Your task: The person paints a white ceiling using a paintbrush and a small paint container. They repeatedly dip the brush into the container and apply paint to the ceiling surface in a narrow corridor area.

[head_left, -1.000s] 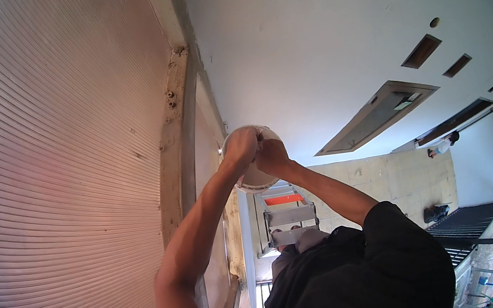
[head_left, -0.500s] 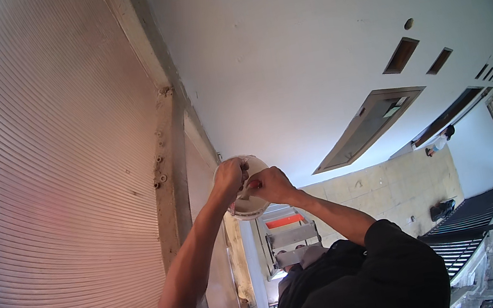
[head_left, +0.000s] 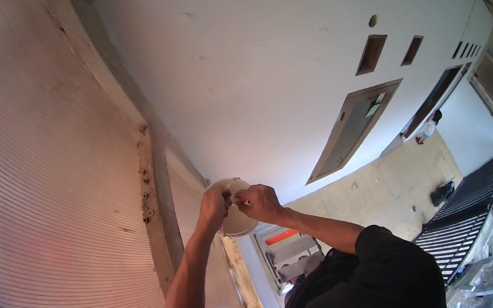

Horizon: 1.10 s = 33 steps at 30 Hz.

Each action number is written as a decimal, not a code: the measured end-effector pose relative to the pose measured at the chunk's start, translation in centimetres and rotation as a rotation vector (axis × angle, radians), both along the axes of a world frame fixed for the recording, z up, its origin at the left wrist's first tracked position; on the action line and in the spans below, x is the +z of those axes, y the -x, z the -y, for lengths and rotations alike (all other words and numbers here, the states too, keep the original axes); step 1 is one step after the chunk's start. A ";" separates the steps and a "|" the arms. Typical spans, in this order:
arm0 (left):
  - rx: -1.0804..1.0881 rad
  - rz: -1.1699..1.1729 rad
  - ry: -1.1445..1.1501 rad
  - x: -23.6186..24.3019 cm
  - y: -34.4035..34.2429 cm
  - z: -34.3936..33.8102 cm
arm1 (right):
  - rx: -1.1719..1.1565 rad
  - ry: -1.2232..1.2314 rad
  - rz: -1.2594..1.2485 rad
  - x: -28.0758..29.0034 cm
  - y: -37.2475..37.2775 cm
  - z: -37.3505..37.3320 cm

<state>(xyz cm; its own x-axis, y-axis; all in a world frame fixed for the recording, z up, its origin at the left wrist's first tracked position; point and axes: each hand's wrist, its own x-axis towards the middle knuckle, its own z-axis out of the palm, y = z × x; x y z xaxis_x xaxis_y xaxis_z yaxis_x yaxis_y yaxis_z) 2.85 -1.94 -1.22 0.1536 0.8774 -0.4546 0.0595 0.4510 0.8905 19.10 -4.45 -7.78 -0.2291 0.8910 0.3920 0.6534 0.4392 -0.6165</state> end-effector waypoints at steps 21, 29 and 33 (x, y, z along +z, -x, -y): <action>-0.011 0.007 0.119 -1.5 0.5 -0.5 | 0.167 -0.281 0.053 0.0 -1.0 0.0; -0.006 0.000 0.093 -1.2 0.6 -0.5 | 0.007 -0.388 0.025 1.1 -0.6 0.5; -0.031 -0.053 -0.048 -1.0 0.5 -0.5 | -0.043 -0.157 -0.098 1.8 -0.4 1.2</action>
<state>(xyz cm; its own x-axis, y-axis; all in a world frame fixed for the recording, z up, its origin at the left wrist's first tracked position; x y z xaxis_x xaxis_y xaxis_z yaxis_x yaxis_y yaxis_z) 2.35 -1.45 -2.26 0.1581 0.8935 -0.4204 0.1208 0.4050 0.9063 19.52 -5.60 -5.97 -0.1463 0.8254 0.5452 0.6140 0.5079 -0.6042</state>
